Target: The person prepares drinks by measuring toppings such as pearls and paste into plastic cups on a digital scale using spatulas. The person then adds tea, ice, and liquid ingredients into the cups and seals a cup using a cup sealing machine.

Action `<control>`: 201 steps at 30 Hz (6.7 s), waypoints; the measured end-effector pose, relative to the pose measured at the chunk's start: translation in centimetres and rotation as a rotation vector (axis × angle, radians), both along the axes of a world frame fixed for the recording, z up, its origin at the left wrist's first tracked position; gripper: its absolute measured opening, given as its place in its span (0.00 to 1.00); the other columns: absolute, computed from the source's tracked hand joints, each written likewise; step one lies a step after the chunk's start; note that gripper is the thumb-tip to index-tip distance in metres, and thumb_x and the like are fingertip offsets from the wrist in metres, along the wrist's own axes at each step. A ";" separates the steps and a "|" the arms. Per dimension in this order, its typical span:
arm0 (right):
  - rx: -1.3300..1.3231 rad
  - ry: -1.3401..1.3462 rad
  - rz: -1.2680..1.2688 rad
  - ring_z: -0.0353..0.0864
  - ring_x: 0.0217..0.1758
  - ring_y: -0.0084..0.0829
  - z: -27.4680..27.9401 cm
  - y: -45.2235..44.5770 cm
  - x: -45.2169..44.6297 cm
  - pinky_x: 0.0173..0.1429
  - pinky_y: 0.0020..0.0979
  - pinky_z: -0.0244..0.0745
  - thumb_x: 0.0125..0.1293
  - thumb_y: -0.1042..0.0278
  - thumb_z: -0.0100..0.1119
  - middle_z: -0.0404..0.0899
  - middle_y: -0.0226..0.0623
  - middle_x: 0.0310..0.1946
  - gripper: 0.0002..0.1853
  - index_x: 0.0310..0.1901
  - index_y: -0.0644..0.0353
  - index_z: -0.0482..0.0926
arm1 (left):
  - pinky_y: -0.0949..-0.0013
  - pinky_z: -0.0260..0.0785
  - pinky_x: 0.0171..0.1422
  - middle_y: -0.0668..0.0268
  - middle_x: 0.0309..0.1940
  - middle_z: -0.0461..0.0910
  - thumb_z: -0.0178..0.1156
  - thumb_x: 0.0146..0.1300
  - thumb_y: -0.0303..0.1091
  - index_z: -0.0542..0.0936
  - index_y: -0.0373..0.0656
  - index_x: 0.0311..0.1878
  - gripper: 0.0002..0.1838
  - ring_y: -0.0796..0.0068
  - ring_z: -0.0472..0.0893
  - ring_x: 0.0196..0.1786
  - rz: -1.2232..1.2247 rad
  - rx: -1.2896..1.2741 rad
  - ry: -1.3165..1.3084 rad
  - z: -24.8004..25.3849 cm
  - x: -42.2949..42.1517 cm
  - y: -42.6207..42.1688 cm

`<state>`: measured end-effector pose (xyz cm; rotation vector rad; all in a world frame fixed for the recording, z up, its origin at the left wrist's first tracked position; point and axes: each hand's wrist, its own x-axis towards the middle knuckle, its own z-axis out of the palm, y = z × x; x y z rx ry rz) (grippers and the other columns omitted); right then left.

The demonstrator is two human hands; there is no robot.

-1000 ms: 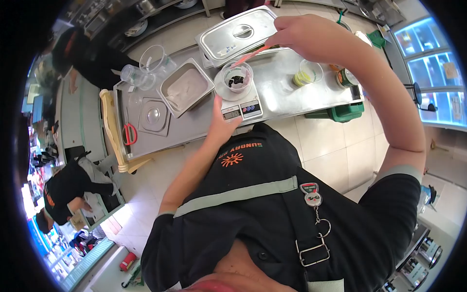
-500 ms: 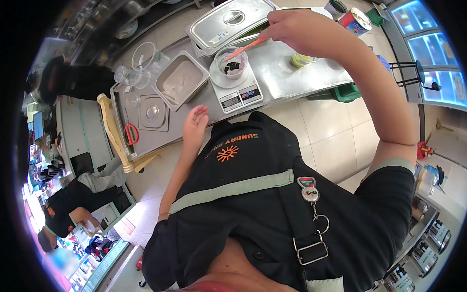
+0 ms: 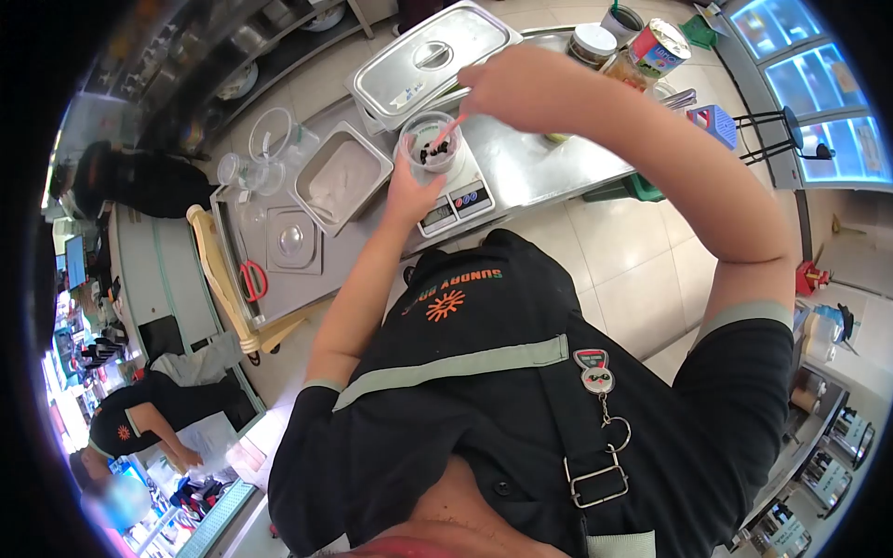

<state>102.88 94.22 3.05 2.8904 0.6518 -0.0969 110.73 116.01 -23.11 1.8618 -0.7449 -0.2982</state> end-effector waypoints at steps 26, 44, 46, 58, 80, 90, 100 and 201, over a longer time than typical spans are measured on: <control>0.185 0.144 0.144 0.74 0.24 0.28 4.6 7.9 -9.1 0.30 0.32 0.69 0.56 0.68 0.59 0.68 0.31 0.26 0.21 0.52 0.64 0.79 | 0.58 0.74 0.58 0.48 0.56 0.75 0.83 0.40 0.34 0.69 0.35 0.62 0.45 0.50 0.78 0.57 -0.136 -0.187 -0.339 12.1 -5.3 8.7; 0.236 -0.080 0.137 0.70 0.20 0.25 4.2 11.3 -8.8 0.25 0.29 0.66 0.55 0.70 0.63 0.64 0.29 0.23 0.17 0.46 0.69 0.81 | 0.53 0.74 0.57 0.45 0.54 0.72 0.80 0.46 0.30 0.54 0.38 0.70 0.53 0.49 0.76 0.56 -0.073 -0.156 -0.471 10.1 -4.8 10.5; 0.269 -0.155 0.056 0.76 0.19 0.29 3.5 11.7 -8.7 0.22 0.31 0.69 0.52 0.67 0.63 0.67 0.32 0.20 0.10 0.31 0.66 0.79 | 0.54 0.75 0.56 0.46 0.57 0.68 0.81 0.46 0.30 0.50 0.44 0.73 0.58 0.50 0.76 0.56 -0.013 -0.210 -0.527 9.2 -4.9 10.8; 0.271 -0.117 0.163 0.70 0.26 0.26 4.5 10.0 -8.9 0.34 0.29 0.65 0.53 0.68 0.63 0.65 0.27 0.24 0.16 0.45 0.62 0.83 | 0.53 0.72 0.55 0.48 0.56 0.70 0.81 0.45 0.32 0.56 0.41 0.72 0.54 0.49 0.74 0.56 0.120 -0.126 -0.747 10.9 -4.1 9.9; 0.234 -0.051 0.307 0.71 0.27 0.27 6.4 7.8 -8.2 0.35 0.30 0.65 0.56 0.68 0.63 0.67 0.28 0.24 0.04 0.33 0.54 0.82 | 0.62 0.65 0.69 0.58 0.60 0.77 0.69 0.39 0.26 0.69 0.39 0.69 0.46 0.64 0.76 0.63 -0.715 0.033 0.636 13.9 -2.8 14.7; 0.698 0.596 -0.367 0.75 0.25 0.34 3.3 4.9 -4.8 0.32 0.32 0.69 0.66 0.72 0.57 0.80 0.43 0.25 0.10 0.42 0.67 0.85 | 0.61 0.64 0.71 0.59 0.62 0.75 0.69 0.40 0.26 0.68 0.40 0.70 0.46 0.65 0.74 0.66 -0.690 -0.030 0.471 13.3 -3.2 15.7; 1.047 0.254 -0.493 0.77 0.34 0.24 -5.1 6.4 3.5 0.40 0.29 0.73 0.70 0.68 0.56 0.83 0.35 0.30 0.14 0.52 0.63 0.84 | 0.59 0.62 0.73 0.59 0.65 0.71 0.81 0.40 0.32 0.59 0.36 0.73 0.57 0.65 0.70 0.69 -0.146 -0.327 0.641 7.4 -5.2 22.7; -1.409 0.624 3.270 0.78 0.54 0.31 20.9 5.9 -103.0 0.53 0.31 0.80 0.58 0.60 0.72 0.75 0.41 0.58 0.40 0.69 0.67 0.65 | 0.54 0.51 0.79 0.56 0.75 0.55 0.63 0.66 0.26 0.45 0.36 0.79 0.45 0.60 0.61 0.75 2.640 0.460 -2.572 25.0 -96.3 -30.3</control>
